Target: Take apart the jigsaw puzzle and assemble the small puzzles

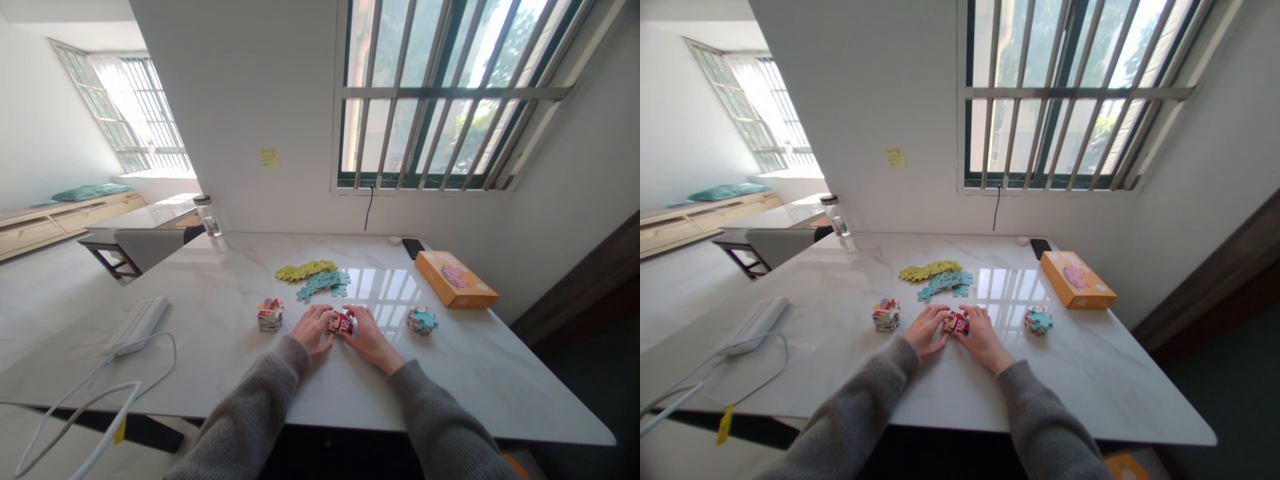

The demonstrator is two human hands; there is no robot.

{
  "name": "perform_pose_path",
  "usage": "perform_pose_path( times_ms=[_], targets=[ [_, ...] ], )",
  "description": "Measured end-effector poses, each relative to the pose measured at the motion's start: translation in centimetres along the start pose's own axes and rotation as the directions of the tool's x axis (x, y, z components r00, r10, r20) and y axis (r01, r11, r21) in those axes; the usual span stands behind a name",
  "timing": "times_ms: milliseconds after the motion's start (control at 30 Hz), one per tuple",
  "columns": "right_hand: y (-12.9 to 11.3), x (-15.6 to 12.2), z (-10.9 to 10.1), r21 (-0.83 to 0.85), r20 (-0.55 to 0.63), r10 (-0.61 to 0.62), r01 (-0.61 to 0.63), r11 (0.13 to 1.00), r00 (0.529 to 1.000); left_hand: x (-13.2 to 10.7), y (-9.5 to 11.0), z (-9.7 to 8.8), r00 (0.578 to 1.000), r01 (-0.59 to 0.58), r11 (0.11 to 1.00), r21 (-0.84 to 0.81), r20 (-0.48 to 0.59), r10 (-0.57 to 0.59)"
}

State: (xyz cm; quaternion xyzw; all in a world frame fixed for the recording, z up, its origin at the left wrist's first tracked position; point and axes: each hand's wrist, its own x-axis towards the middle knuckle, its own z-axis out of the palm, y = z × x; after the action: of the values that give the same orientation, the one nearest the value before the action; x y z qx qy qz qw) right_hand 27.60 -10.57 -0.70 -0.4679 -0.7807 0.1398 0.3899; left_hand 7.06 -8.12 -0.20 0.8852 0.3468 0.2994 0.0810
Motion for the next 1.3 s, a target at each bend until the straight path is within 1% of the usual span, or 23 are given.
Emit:
perform_pose_path(
  times_ms=[67,200,267,333,433,500,567,633,733,800,900,967,1100,1200,1300],
  targets=[
    [0.1,0.0,0.0,-0.001,-0.009,-0.026,0.026,1.000,1.000,0.2,-0.3,0.5,1.000,0.000,1.000,0.008,0.007,0.000],
    [0.2,0.0,0.0,0.023,0.008,-0.064,0.064,0.998,0.998,-0.1,-0.5,0.6,0.999,-0.023,1.000,-0.010,0.021,0.024],
    [0.1,-0.1,0.0,0.042,0.017,-0.081,0.080,0.996,0.997,-0.2,-0.6,0.6,1.000,-0.016,1.000,-0.024,0.006,0.016],
    [-0.2,-0.2,-0.2,0.065,0.011,-0.089,0.088,0.994,0.996,-0.3,-0.6,0.5,0.999,-0.009,0.999,-0.039,-0.033,0.007],
    [-0.7,-0.2,-0.7,0.133,-0.014,-0.036,0.038,0.990,0.999,-0.2,-0.4,0.5,0.992,-0.019,0.997,-0.076,-0.126,0.009],
    [-1.0,-0.1,-0.9,0.202,0.017,0.031,-0.034,0.979,0.999,-0.2,-0.1,0.4,0.983,-0.028,0.995,-0.096,-0.184,0.010],
    [-1.2,0.0,-1.0,0.277,0.074,0.079,-0.097,0.956,0.994,-0.1,0.3,0.3,0.978,-0.034,0.994,-0.099,-0.210,0.012],
    [-1.4,0.2,-0.9,0.356,0.100,0.113,-0.141,0.924,0.989,-0.2,0.6,0.4,0.979,-0.043,0.995,-0.095,-0.202,0.023],
    [-1.4,0.4,-0.9,0.442,0.073,0.167,-0.182,0.878,0.983,-0.4,0.8,0.8,0.986,-0.055,0.994,-0.094,-0.165,0.039],
    [-1.3,0.5,-0.8,0.454,0.043,0.192,-0.190,0.870,0.980,-0.5,0.9,1.0,0.989,-0.055,0.994,-0.098,-0.145,0.041],
    [-0.8,0.5,-0.7,0.434,-0.020,0.205,-0.176,0.884,0.978,-0.7,1.0,1.1,0.993,-0.082,0.991,-0.102,-0.098,0.072],
    [-0.6,0.5,-0.7,0.414,-0.047,0.201,-0.164,0.895,0.978,-0.7,1.1,1.0,0.992,-0.104,0.990,-0.100,-0.087,0.096],
    [-0.6,0.3,-0.8,0.386,0.006,0.146,-0.137,0.912,0.989,-0.7,1.2,0.8,0.983,-0.143,0.985,-0.101,-0.128,0.130],
    [-1.0,0.3,-0.9,0.404,0.034,0.141,-0.143,0.904,0.989,-0.7,1.1,0.7,0.978,-0.186,0.977,-0.105,-0.116,0.174],
    [-1.4,0.2,-1.0,0.440,0.086,0.141,-0.165,0.883,0.986,-0.7,0.9,0.8,0.977,-0.158,0.983,-0.092,-0.157,0.143]
  ],
)
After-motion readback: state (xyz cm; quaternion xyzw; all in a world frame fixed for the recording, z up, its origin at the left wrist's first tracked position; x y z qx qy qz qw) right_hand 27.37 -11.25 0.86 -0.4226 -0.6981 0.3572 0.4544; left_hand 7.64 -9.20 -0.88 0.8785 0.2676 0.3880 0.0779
